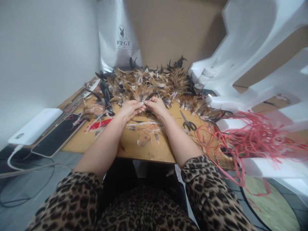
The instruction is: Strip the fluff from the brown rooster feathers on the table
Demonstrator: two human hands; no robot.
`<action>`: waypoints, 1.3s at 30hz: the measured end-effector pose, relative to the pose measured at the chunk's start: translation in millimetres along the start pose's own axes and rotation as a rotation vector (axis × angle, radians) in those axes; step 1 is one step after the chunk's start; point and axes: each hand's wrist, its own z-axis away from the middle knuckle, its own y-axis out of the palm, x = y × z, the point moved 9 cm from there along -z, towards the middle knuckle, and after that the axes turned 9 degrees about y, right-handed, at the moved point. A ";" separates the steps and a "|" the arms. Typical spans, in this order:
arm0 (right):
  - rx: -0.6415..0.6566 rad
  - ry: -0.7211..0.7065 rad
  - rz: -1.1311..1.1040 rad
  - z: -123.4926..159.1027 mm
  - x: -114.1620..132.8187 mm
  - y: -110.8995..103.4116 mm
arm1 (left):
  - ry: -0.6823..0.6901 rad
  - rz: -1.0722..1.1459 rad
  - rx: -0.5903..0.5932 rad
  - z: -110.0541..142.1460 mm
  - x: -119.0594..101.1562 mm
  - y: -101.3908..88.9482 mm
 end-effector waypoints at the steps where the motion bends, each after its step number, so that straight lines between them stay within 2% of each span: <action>1: 0.015 -0.001 -0.018 -0.6 -0.9 0.7 | -0.003 0.014 -0.003 0.1 0.2 0.3; 11: 0.105 -0.006 -0.071 2.9 -0.1 8.8 | -0.057 0.166 0.002 -1.0 5.8 1.9; 20: 0.119 0.020 -0.083 4.6 -0.7 8.2 | -0.005 0.097 -0.009 -1.6 1.5 -1.6; 29: -0.025 0.017 -0.077 -1.4 -3.4 -1.7 | 0.042 -0.022 -0.007 1.4 -3.6 0.9; 35: -0.188 0.031 -0.171 -9.1 -9.7 -28.5 | 0.035 0.039 -0.041 -1.4 -2.1 -4.4; 37: -0.186 0.066 -0.149 -9.6 -12.6 -30.9 | 0.030 0.086 -0.066 -2.9 -1.5 -7.1; 39: -0.113 0.116 -0.096 -8.9 -15.8 -23.4 | 0.027 0.132 -0.104 -4.1 -1.5 -10.7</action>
